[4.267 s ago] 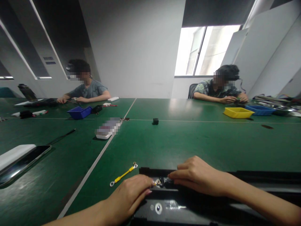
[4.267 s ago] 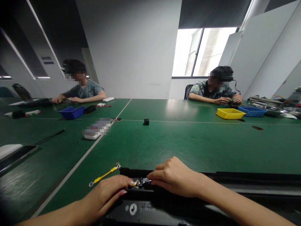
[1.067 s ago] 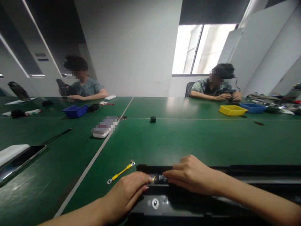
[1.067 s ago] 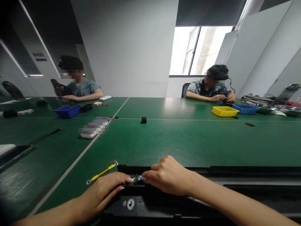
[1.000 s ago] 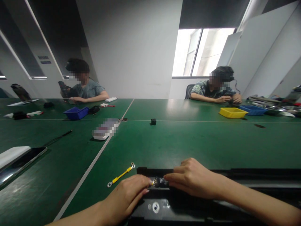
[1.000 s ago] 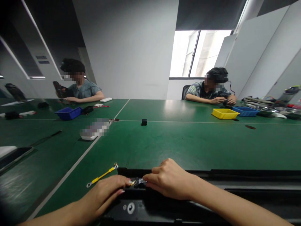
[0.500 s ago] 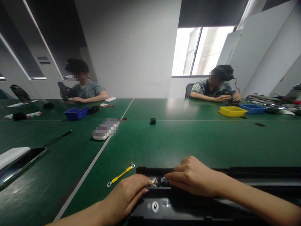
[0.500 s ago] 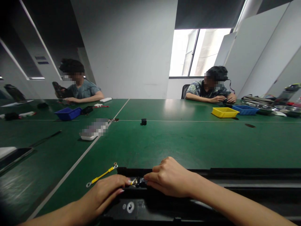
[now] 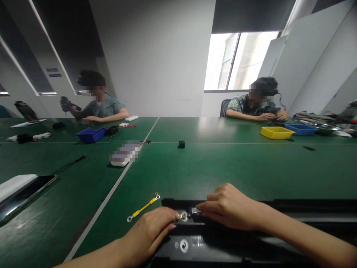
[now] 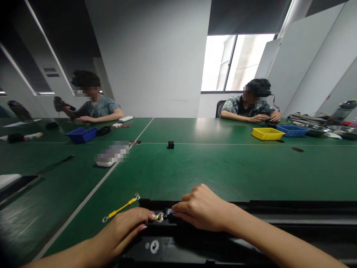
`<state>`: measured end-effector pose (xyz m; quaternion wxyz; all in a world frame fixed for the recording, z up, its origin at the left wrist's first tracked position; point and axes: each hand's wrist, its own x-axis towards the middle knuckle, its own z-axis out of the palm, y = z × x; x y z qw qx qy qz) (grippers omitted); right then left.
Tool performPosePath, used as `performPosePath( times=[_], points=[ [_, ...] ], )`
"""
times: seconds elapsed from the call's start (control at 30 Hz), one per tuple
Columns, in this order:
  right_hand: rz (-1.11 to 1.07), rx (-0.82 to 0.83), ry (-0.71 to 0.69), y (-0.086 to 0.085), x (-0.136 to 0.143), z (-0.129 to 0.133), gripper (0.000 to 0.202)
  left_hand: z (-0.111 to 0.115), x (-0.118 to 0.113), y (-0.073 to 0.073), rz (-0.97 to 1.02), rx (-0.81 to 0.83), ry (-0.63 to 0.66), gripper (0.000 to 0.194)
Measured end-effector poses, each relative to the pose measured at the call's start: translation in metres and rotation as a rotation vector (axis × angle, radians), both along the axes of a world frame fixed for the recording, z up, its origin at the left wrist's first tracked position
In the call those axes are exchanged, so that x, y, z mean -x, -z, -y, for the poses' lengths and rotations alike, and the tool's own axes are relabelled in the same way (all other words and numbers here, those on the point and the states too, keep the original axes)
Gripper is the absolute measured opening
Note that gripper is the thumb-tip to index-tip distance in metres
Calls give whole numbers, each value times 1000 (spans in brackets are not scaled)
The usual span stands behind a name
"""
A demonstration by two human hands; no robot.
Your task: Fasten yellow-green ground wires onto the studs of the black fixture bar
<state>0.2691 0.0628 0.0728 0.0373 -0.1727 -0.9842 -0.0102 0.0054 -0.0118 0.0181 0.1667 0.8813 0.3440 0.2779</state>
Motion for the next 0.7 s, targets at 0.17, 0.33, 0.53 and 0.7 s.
performPosePath(
  times=[0.17, 0.33, 0.53, 0.7],
  points=[
    [-10, 12, -23, 1, -1, -3, 26, 1, 0, 0, 4, -1, 2, 22],
    [14, 43, -35, 1, -2, -4, 27, 1, 0, 0, -4, 2, 4, 24],
    [-6, 51, -46, 1, -2, -3, 27, 1, 0, -1, 2, 5, -2, 23],
    [-8, 34, -36, 2, -2, -3, 26, 1, -1, -2, 11, 24, 4, 23]
  ],
)
